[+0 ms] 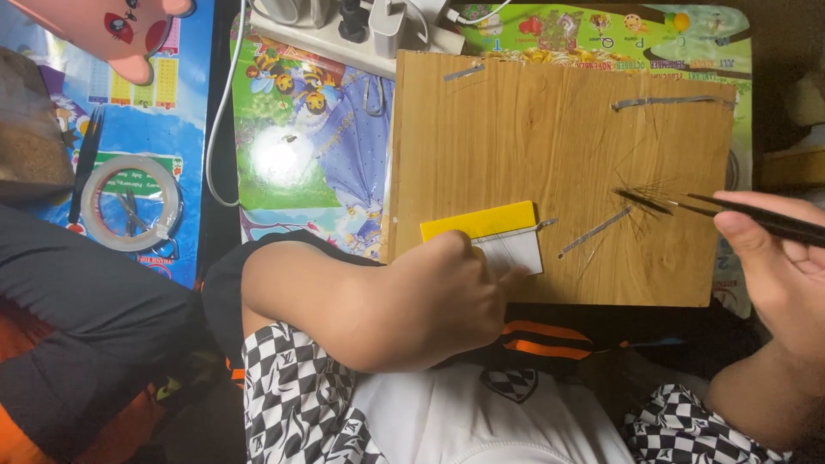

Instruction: Assembling synthetic eyelashes by precisely placing fiber clusters onto an adhesive strip using tweezers.

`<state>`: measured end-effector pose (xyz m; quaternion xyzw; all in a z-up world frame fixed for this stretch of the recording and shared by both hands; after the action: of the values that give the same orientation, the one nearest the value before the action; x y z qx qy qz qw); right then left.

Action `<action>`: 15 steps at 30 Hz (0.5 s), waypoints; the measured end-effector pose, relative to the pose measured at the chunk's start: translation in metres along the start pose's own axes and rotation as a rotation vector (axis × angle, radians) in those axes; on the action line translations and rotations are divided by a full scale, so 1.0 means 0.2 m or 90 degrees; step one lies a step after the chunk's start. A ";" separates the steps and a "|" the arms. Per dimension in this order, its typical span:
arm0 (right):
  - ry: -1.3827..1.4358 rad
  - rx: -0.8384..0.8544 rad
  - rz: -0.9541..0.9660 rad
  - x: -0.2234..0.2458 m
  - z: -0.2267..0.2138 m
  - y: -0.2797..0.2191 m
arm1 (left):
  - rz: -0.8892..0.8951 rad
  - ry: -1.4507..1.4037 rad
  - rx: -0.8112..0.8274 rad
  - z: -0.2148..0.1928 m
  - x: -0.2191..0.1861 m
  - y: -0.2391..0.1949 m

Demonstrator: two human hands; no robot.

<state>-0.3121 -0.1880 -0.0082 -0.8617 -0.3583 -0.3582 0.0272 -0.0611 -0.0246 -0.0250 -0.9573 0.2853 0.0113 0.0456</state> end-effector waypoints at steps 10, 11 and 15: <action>-0.021 -0.008 0.090 -0.13 -0.05 -0.01 | -0.009 -0.006 0.018 -0.05 0.01 -0.01; -0.007 -0.020 0.073 -0.12 -0.04 -0.01 | -0.014 -0.009 0.013 -0.06 0.01 -0.02; -0.003 -0.030 0.066 -0.03 -0.02 -0.06 | -0.014 -0.003 0.032 -0.04 0.01 -0.01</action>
<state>-0.3254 -0.1834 -0.0123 -0.8803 -0.3047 -0.3629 0.0245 -0.0579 -0.0245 -0.0164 -0.9589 0.2747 0.0055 0.0704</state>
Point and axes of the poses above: each hand's wrist, its own y-axis towards the middle knuckle, its own z-axis out of the palm, x = y × z, the point moved 4 cm from there along y, towards the middle knuckle, and after that the axes turned 11 degrees about -z, right-handed, at the moved point
